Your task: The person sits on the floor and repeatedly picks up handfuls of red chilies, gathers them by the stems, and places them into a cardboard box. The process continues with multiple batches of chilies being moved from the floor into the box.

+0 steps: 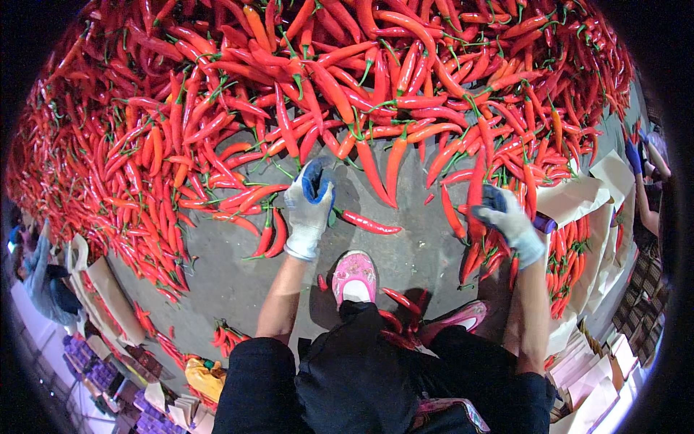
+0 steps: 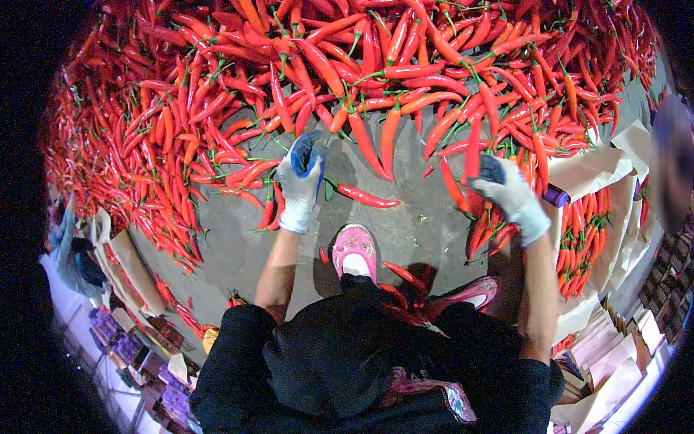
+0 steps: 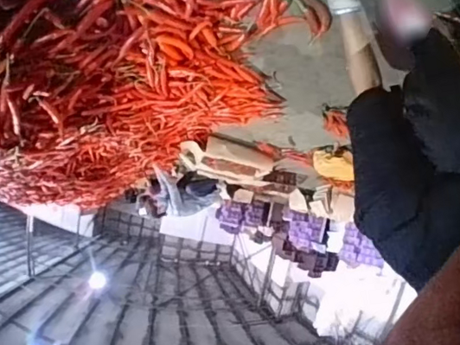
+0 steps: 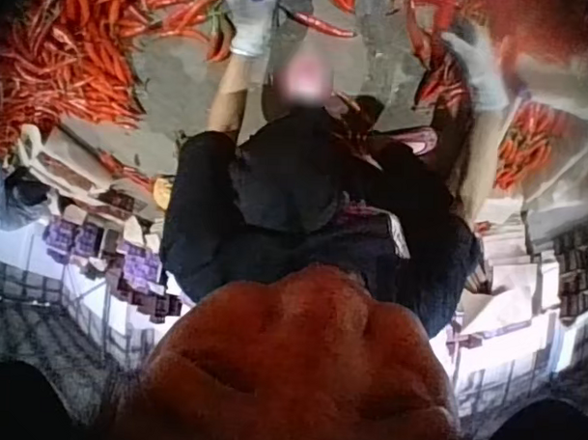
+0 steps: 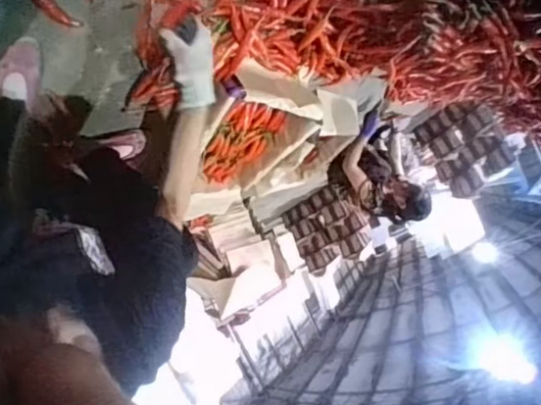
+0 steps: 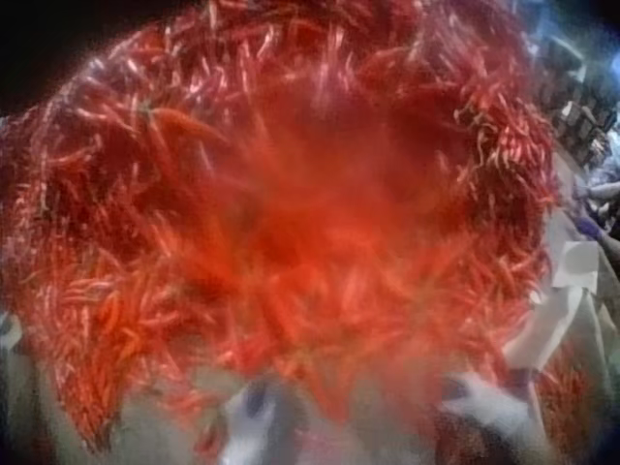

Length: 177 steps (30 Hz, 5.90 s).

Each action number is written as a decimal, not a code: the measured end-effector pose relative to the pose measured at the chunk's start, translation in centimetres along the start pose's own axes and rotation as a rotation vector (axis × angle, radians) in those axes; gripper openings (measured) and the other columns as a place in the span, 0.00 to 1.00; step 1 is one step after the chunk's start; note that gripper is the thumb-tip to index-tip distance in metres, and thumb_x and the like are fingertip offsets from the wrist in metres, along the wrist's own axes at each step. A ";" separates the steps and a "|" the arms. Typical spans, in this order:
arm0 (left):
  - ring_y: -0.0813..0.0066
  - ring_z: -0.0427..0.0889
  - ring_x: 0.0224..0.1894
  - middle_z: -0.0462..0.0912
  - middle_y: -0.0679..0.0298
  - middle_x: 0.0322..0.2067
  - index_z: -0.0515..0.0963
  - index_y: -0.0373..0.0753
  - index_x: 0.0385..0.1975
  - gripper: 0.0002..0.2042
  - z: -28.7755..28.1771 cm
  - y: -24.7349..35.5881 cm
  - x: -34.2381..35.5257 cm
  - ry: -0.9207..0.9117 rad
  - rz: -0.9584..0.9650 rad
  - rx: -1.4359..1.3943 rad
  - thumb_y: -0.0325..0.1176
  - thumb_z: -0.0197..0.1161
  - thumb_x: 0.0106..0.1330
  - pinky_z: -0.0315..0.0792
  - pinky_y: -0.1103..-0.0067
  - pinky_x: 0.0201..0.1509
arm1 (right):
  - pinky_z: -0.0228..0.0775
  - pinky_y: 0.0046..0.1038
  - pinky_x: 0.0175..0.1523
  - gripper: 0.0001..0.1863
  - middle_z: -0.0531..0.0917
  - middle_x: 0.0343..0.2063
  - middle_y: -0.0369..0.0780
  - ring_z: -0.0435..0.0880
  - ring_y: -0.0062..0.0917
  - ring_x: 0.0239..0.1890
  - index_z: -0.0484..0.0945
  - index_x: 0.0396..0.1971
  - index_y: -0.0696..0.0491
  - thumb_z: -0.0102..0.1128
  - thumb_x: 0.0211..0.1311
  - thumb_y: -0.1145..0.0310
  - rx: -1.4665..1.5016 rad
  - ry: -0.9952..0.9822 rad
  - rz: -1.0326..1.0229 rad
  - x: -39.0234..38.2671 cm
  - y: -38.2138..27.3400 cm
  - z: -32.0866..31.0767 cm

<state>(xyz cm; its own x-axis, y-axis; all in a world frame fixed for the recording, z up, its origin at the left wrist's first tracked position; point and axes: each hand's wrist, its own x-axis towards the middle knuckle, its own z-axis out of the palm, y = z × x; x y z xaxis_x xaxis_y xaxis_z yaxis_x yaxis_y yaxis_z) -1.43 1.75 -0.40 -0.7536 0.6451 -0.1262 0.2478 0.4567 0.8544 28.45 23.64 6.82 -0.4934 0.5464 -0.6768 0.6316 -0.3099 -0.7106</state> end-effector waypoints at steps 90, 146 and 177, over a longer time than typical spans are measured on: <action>0.76 0.77 0.30 0.79 0.64 0.35 0.71 0.35 0.51 0.18 -3.0 3.0 -3.5 -0.304 -0.515 -0.791 0.37 0.53 0.64 0.71 0.80 0.31 | 0.67 0.20 0.34 0.11 0.75 0.25 0.29 0.71 0.11 0.30 0.75 0.38 0.59 0.61 0.59 0.70 0.305 -0.153 -0.089 -1.1 1.0 12.4; 0.55 0.83 0.35 0.82 0.53 0.32 0.73 0.35 0.41 0.24 5.4 4.8 6.5 0.146 -0.135 0.120 0.42 0.71 0.48 0.74 0.65 0.39 | 0.75 0.27 0.40 0.19 0.80 0.33 0.41 0.81 0.25 0.34 0.69 0.51 0.56 0.59 0.61 0.67 0.775 0.209 -0.298 5.9 -6.1 8.0; 0.61 0.77 0.41 0.76 0.62 0.38 0.64 0.40 0.58 0.34 -1.1 1.9 0.1 -0.476 -0.281 -1.554 0.41 0.68 0.50 0.72 0.61 0.52 | 0.71 0.41 0.54 0.22 0.80 0.39 0.42 0.79 0.35 0.45 0.72 0.49 0.54 0.61 0.53 0.65 0.655 -0.249 -0.283 7.5 -4.8 6.9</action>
<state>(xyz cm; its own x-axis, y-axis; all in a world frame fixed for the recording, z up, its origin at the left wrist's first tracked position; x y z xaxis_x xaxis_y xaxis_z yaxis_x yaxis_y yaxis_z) -1.68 2.01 1.78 -0.3514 0.9054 -0.2383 -0.8857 -0.2391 0.3979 17.58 23.80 3.85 -0.7535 0.5064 -0.4194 0.0141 -0.6252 -0.7803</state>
